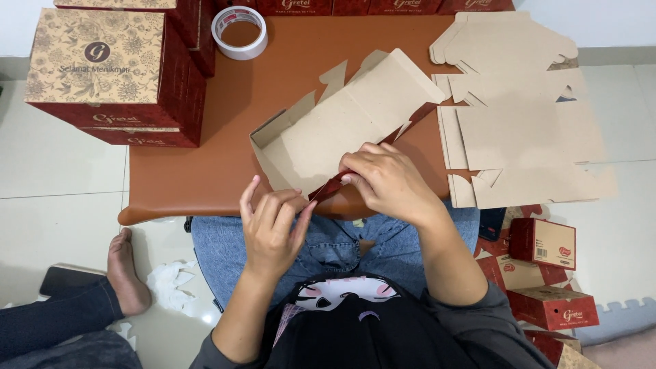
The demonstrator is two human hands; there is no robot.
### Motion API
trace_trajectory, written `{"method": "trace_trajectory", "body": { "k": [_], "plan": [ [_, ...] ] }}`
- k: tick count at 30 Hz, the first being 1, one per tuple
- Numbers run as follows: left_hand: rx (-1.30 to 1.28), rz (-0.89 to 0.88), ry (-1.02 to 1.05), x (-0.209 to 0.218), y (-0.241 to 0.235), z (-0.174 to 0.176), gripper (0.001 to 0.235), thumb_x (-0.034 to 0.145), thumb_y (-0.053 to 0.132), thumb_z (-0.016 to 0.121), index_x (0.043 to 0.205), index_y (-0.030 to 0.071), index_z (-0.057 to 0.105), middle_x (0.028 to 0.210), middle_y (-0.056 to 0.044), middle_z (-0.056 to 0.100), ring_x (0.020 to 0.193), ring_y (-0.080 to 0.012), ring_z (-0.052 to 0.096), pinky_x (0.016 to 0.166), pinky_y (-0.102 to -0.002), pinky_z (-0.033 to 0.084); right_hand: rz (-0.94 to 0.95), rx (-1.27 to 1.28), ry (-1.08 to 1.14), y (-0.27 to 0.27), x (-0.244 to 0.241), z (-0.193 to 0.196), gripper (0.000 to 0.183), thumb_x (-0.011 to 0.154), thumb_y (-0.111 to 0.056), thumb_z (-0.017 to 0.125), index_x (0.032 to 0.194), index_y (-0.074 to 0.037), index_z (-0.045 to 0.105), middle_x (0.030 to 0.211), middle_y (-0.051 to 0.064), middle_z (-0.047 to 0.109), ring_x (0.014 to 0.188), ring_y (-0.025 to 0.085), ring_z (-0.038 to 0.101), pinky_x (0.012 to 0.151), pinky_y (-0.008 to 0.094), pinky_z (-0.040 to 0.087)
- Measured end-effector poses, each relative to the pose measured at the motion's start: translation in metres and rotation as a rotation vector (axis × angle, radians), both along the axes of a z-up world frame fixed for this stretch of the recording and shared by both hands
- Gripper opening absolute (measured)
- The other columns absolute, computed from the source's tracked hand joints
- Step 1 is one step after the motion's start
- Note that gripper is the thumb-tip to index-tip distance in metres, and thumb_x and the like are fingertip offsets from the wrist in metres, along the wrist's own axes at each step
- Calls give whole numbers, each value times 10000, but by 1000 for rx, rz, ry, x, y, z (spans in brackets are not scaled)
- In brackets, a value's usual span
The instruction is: Folding flat cardboard templates into small boxes and stacking them in a print shop.
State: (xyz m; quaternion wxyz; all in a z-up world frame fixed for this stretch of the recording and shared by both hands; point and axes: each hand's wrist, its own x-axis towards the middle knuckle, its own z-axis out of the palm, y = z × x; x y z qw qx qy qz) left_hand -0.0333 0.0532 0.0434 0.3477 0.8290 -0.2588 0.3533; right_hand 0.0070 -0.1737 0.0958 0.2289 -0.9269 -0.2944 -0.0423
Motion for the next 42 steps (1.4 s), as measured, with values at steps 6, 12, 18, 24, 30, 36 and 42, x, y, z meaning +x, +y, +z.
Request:
{"method": "trace_trajectory", "body": {
  "k": [6,12,18,24,30,36,42],
  "plan": [
    [-22,27,-100,4,-2,-18,135,860,71,805,885,92,674,903,-29,697,895,-229,721,1076,-620,397,-28,-30,-52,2,-2,-10,117,976,-209,605,992,-106,659,839,82,694,903,278,648,762,402,490],
    [35,7,-108,4,-11,-3,109,877,77,801,948,82,719,1065,-66,742,1039,-257,725,1122,-584,357,61,45,-87,3,-5,-14,139,1017,-139,525,999,-85,652,838,101,674,903,311,638,768,412,495],
    [102,43,-121,9,-14,-7,187,932,73,736,1119,78,741,868,-34,714,1002,-236,725,1156,-586,336,112,175,-75,10,-14,-6,194,949,51,511,999,-5,689,902,167,699,960,361,659,816,425,545],
    [89,49,20,14,-3,-11,145,934,70,716,1072,87,758,780,-15,661,971,-216,694,1178,-601,257,-280,197,-352,-23,-8,-24,299,955,27,588,1221,-75,680,1236,132,627,1054,350,614,900,446,522],
    [211,102,-9,22,-12,7,57,941,162,712,960,119,744,728,1,616,843,-179,643,1132,-590,263,-335,408,-138,-32,-2,-32,224,981,48,601,1190,-27,633,1263,155,560,962,331,692,828,438,576],
    [235,121,28,30,-16,9,110,957,176,676,859,131,693,695,-2,593,778,-184,614,1077,-548,290,-178,396,-283,-49,-1,-49,131,968,4,652,958,-109,718,944,52,697,964,324,667,869,436,513],
    [226,75,50,29,-15,10,110,958,173,676,856,131,687,702,3,591,784,-187,595,1065,-555,287,-83,500,-338,-25,0,-60,70,929,-55,724,940,-112,763,884,59,715,822,301,661,766,406,535]
  ]
}}
